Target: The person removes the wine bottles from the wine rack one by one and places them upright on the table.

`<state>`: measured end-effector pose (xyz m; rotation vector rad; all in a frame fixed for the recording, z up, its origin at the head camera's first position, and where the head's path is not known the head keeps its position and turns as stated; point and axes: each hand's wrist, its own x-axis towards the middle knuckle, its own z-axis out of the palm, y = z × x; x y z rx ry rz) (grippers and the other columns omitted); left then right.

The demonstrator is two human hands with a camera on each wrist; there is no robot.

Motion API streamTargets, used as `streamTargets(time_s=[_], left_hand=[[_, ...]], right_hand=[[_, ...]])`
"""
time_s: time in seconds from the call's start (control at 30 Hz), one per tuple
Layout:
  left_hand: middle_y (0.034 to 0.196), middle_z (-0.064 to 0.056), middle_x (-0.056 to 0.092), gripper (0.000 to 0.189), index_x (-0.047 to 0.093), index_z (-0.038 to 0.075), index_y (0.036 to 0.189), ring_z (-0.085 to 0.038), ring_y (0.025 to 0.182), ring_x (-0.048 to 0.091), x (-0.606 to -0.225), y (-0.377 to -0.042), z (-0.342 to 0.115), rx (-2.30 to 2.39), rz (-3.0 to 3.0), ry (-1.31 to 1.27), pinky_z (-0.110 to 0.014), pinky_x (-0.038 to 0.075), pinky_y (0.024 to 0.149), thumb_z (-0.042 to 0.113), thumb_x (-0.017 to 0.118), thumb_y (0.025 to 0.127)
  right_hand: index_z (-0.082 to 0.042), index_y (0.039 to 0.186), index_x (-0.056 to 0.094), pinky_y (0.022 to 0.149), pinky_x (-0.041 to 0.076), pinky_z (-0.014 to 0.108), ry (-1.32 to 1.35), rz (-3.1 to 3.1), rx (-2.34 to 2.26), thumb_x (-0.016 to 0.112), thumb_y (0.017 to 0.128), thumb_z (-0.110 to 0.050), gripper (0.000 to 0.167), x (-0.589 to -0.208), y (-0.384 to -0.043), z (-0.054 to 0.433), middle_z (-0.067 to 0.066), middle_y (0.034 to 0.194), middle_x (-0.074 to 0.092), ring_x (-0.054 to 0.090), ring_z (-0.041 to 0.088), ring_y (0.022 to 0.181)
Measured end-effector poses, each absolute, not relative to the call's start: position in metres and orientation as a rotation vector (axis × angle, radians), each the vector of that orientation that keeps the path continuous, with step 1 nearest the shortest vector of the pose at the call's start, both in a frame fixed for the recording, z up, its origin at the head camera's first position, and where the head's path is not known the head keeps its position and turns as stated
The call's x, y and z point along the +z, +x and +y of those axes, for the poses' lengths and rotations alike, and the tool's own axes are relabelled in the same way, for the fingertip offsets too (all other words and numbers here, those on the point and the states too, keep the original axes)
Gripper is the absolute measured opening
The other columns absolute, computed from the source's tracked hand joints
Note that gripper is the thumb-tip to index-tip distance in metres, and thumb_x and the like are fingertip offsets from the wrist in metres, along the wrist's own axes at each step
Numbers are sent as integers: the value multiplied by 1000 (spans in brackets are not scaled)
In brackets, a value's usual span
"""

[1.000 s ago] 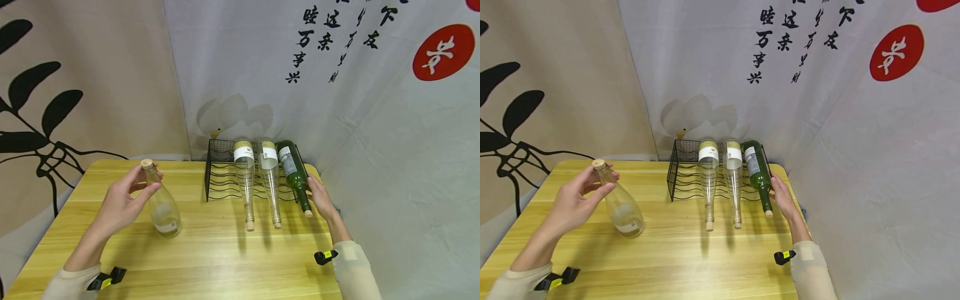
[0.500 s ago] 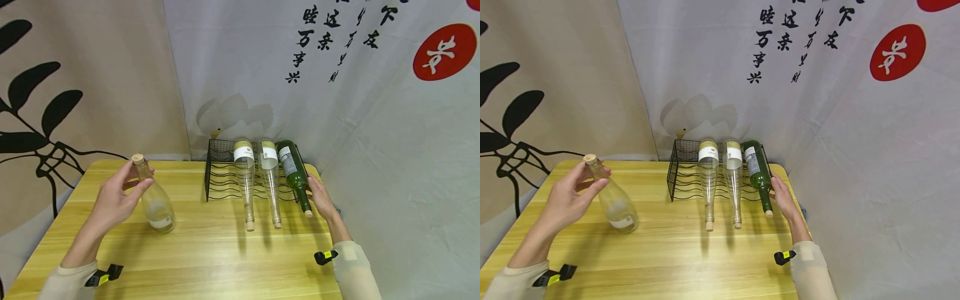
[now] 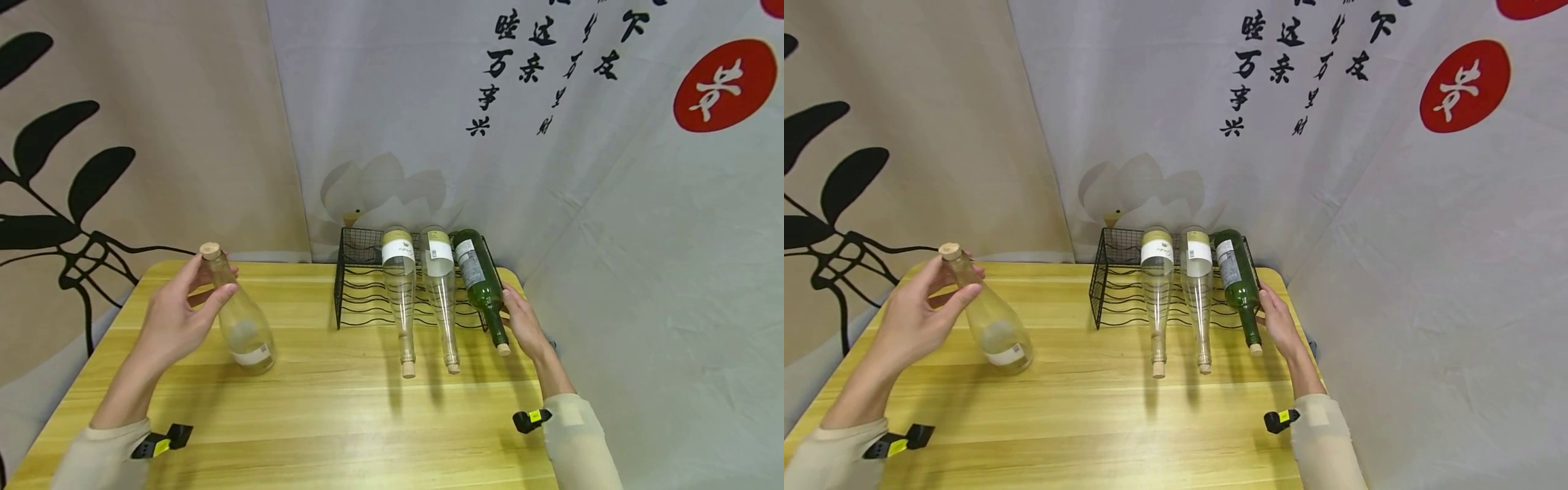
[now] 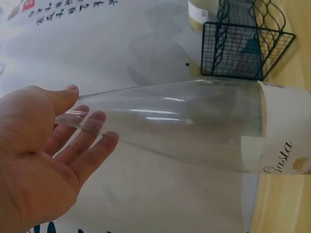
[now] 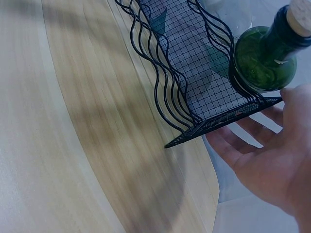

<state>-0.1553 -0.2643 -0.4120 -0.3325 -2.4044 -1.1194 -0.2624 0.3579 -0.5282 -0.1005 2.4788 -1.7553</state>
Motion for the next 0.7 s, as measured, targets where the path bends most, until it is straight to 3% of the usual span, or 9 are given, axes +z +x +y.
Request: streamTargets(time_s=[0.13,0.47,0.57,0.7], left_hand=[[132,-19,79,42,63,10,149,30,117,54,-413,-157,-272,-1116,-2419,-309,8,45,93,15,77,110],[137,-21,77,47,60,9,154,32,119,50,-416,-165,-292,-1096,-2408,-262,9,43,93,13,76,110],[133,-2,76,47,61,9,153,31,119,51,-416,-167,-296,-1095,-2392,-248,9,44,93,12,77,109],[129,27,65,48,62,8,153,31,120,52,-415,-173,-303,-1089,-2374,-253,8,44,94,10,78,108]], right_hand=[[-12,182,16,134,40,71,-101,2473,-1758,25,124,-50,70,-528,-262,358,26,178,40,46,48,160],[-12,182,16,135,40,71,-95,2463,-1752,25,124,-52,71,-528,-262,357,29,176,41,46,48,160],[-12,182,17,135,40,71,-102,2461,-1759,25,124,-52,71,-528,-262,357,28,177,41,45,48,160],[-12,182,18,135,39,72,-111,2462,-1765,26,124,-52,71,-527,-262,357,27,179,39,44,48,162]])
